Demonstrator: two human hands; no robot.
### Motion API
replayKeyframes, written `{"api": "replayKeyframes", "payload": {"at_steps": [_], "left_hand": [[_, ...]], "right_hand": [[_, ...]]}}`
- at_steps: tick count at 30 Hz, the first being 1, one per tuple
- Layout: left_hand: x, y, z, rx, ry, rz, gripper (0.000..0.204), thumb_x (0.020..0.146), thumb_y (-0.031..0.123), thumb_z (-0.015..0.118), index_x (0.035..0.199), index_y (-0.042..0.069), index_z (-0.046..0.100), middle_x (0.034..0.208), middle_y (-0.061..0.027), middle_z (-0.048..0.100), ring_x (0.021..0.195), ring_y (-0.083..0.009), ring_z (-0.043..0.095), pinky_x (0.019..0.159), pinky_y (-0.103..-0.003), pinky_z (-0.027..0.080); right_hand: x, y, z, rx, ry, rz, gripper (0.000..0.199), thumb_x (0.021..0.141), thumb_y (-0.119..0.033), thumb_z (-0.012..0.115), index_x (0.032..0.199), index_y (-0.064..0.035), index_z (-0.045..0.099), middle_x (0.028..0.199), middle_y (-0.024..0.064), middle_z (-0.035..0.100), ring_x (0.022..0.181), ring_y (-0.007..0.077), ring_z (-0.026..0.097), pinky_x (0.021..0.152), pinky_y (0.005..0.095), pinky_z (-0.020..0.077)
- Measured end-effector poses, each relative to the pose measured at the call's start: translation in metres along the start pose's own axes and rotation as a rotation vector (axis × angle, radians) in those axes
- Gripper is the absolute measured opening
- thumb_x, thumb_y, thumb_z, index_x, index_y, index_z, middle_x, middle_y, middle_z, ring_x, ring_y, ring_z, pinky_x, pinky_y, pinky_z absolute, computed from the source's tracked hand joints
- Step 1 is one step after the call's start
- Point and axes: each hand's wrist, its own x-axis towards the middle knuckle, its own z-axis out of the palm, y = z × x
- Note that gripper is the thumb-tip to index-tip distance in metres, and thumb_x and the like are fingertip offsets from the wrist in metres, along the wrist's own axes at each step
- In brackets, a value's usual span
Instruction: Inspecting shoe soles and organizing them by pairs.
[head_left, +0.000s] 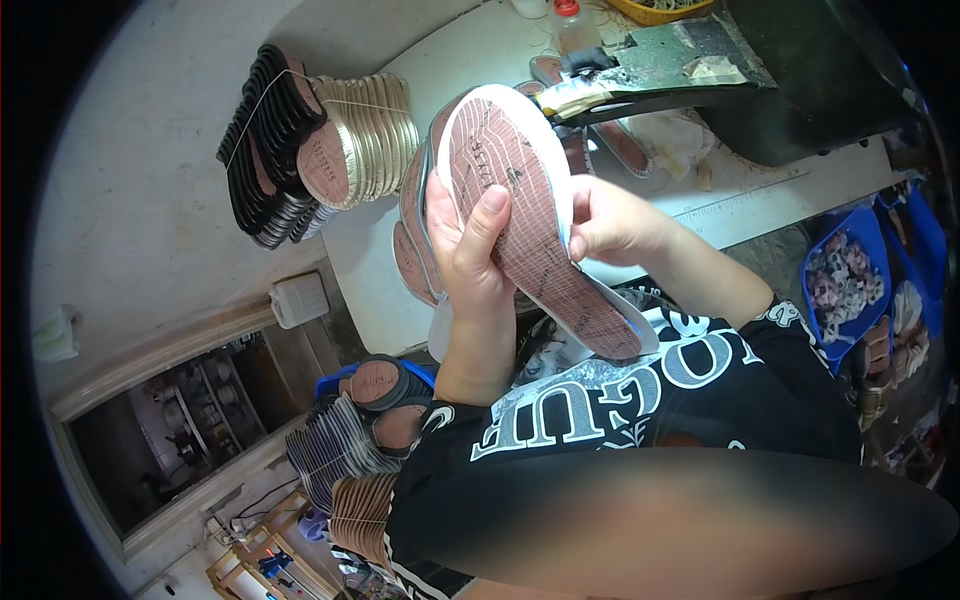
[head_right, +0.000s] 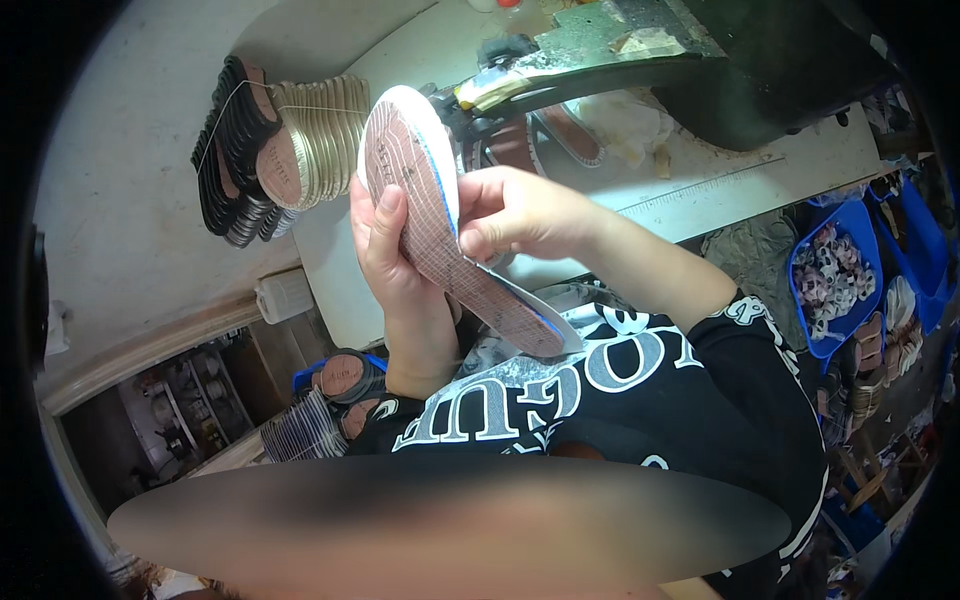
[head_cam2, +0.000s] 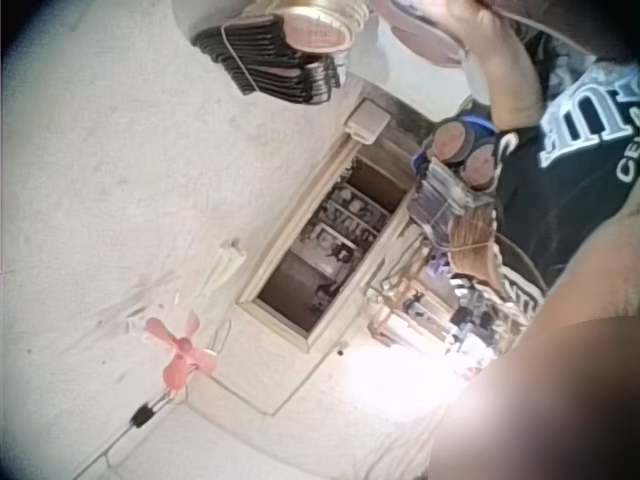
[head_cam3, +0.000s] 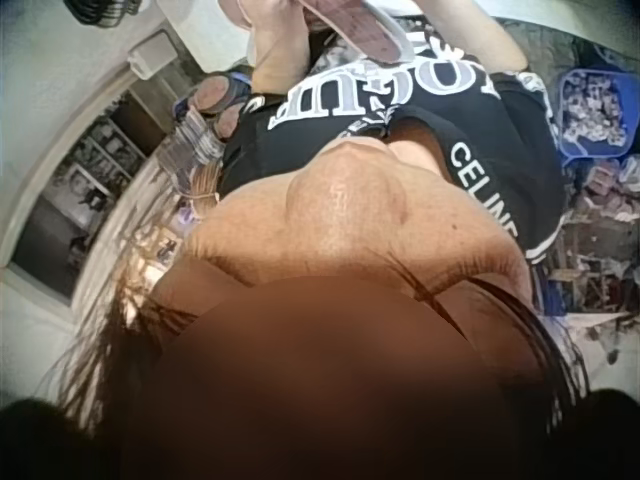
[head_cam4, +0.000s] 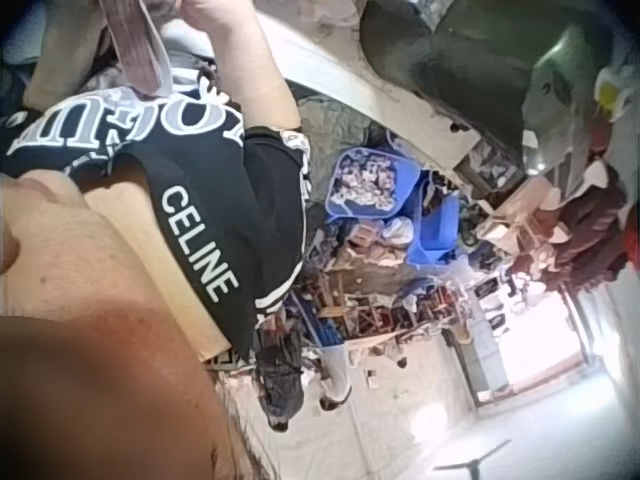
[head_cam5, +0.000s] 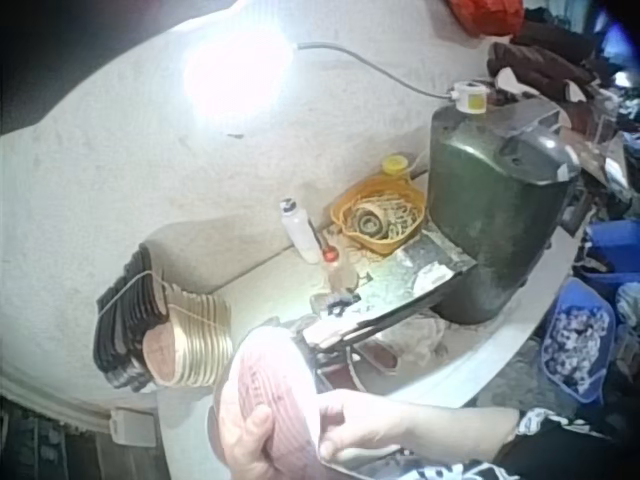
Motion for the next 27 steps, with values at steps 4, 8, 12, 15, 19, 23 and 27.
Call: {"api": "replayKeyframes", "payload": {"at_steps": [4, 8, 12, 15, 19, 23, 27], "left_hand": [[0.006, 0.003, -0.003, 0.050, -0.049, 0.032, 0.050, 0.083, 0.013, 0.062, 0.125, -0.004, 0.041, 0.110, -0.0133, 0.058, 0.094, -0.0169, 0.060, 0.084, -0.028, 0.049], [0.012, 0.012, 0.001, 0.107, -0.034, 0.027, 0.050, 0.077, 0.006, 0.071, 0.118, -0.002, 0.045, 0.114, -0.0136, 0.056, 0.100, -0.0175, 0.058, 0.091, -0.031, 0.045], [0.025, -0.007, 0.004, 0.483, 0.114, 0.335, 0.048, 0.077, 0.005, 0.072, 0.117, -0.002, 0.045, 0.113, -0.0120, 0.055, 0.103, -0.0172, 0.055, 0.093, -0.031, 0.042], [0.029, -0.009, 0.004, 0.296, 0.103, 0.195, 0.042, 0.081, 0.004, 0.068, 0.116, -0.002, 0.046, 0.112, -0.0118, 0.055, 0.104, -0.0182, 0.055, 0.093, -0.031, 0.042], [0.056, -0.010, 0.002, 0.154, 0.091, 0.010, 0.038, 0.084, 0.011, 0.066, 0.114, -0.004, 0.049, 0.108, -0.0133, 0.059, 0.098, -0.0184, 0.059, 0.087, -0.030, 0.046], [0.092, -0.023, -0.015, 0.156, 0.100, -0.016, 0.037, 0.087, 0.015, 0.063, 0.115, -0.006, 0.052, 0.104, -0.0136, 0.063, 0.089, -0.0182, 0.063, 0.078, -0.028, 0.051], [0.099, -0.038, -0.010, 0.189, 0.060, -0.056, 0.039, 0.084, 0.016, 0.067, 0.113, -0.007, 0.053, 0.102, -0.0139, 0.063, 0.087, -0.0179, 0.064, 0.076, -0.028, 0.052]], "right_hand": [[-0.004, -0.032, 0.001, -0.273, -0.037, 0.235, 0.032, 0.082, -0.029, 0.072, 0.092, 0.0002, 0.066, 0.080, 0.0045, 0.065, 0.071, 0.0095, 0.061, 0.067, 0.0219, 0.0510], [-0.014, -0.059, 0.020, -0.454, 0.042, 0.176, 0.028, 0.086, -0.027, 0.067, 0.079, -0.0004, 0.069, 0.069, 0.0032, 0.063, 0.061, 0.0084, 0.059, 0.058, 0.0210, 0.0499], [-0.012, -0.053, 0.021, -1.105, 0.431, -0.140, 0.019, 0.087, -0.013, 0.064, 0.079, 0.0035, 0.067, 0.065, -0.0013, 0.062, 0.059, 0.0042, 0.053, 0.055, 0.0208, 0.0428], [-0.013, -0.043, 0.014, -0.933, 0.456, -0.205, 0.028, 0.092, -0.024, 0.059, 0.086, 0.0011, 0.070, 0.069, -0.0002, 0.064, 0.061, 0.0045, 0.054, 0.056, 0.0217, 0.0433], [-0.026, -0.038, -0.010, -0.528, 0.336, 0.051, 0.064, 0.097, -0.053, 0.035, 0.098, 0.0029, 0.066, 0.079, 0.0071, 0.066, 0.061, 0.0072, 0.057, 0.056, 0.0229, 0.0474], [-0.034, -0.045, 0.006, -0.233, 0.258, 0.147, 0.055, 0.097, -0.046, 0.042, 0.099, 0.0056, 0.061, 0.076, 0.0128, 0.067, 0.054, 0.0145, 0.064, 0.044, 0.0216, 0.0484], [-0.046, -0.044, 0.008, -0.339, 0.236, 0.189, 0.034, 0.092, -0.032, 0.056, 0.091, 0.0014, 0.063, 0.072, 0.0102, 0.067, 0.054, 0.0133, 0.064, 0.045, 0.0199, 0.0465]]}}
